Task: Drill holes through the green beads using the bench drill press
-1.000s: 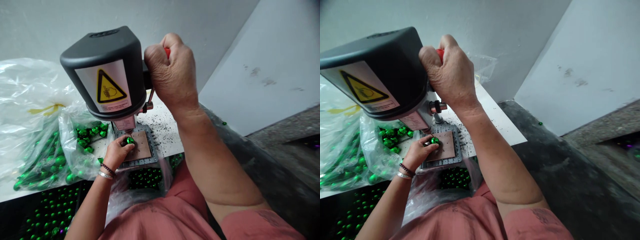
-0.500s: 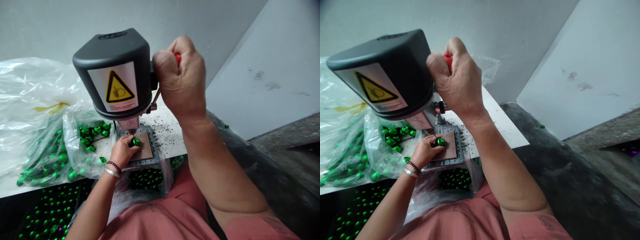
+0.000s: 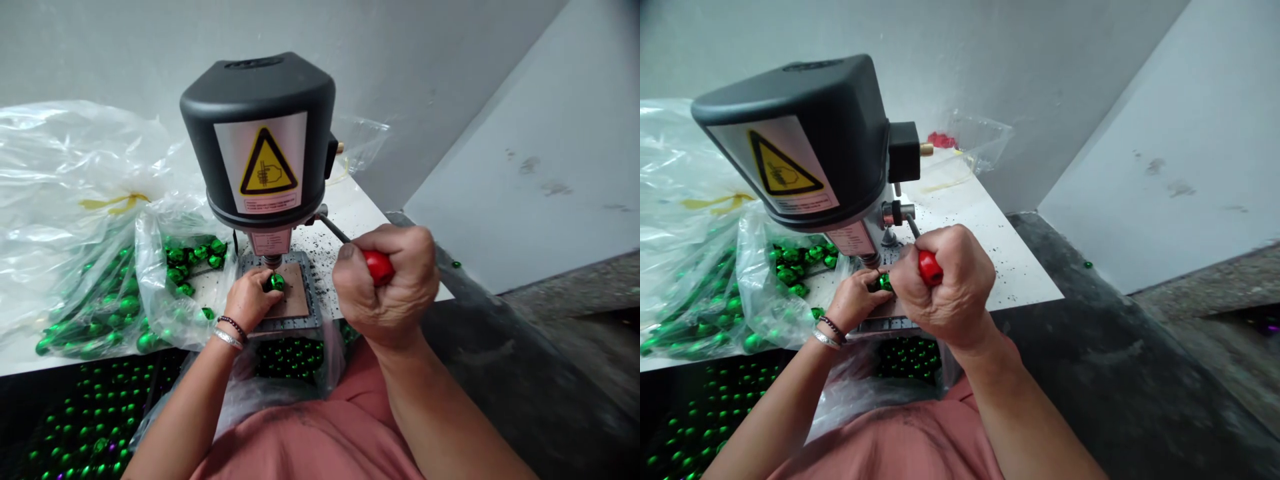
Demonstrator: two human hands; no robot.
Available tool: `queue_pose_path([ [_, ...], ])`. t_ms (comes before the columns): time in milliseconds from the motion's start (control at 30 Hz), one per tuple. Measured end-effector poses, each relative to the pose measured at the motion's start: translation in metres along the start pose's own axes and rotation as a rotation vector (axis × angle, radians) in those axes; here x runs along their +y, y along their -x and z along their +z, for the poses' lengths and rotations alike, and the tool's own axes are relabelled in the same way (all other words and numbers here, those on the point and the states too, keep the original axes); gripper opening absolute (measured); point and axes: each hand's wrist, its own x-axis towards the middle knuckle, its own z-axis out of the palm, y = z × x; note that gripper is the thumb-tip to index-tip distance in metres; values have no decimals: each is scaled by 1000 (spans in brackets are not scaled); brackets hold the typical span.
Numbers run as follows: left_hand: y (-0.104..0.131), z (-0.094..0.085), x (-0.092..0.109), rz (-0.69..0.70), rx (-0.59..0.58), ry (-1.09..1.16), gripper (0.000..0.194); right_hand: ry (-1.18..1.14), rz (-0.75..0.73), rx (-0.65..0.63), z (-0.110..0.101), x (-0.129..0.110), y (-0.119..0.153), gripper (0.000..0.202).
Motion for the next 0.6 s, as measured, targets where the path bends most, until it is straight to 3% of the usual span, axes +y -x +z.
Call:
queue_pose_path([
  [600,1,5,-3,-21,16,26,43,-244,73,74,16,6,31,16],
])
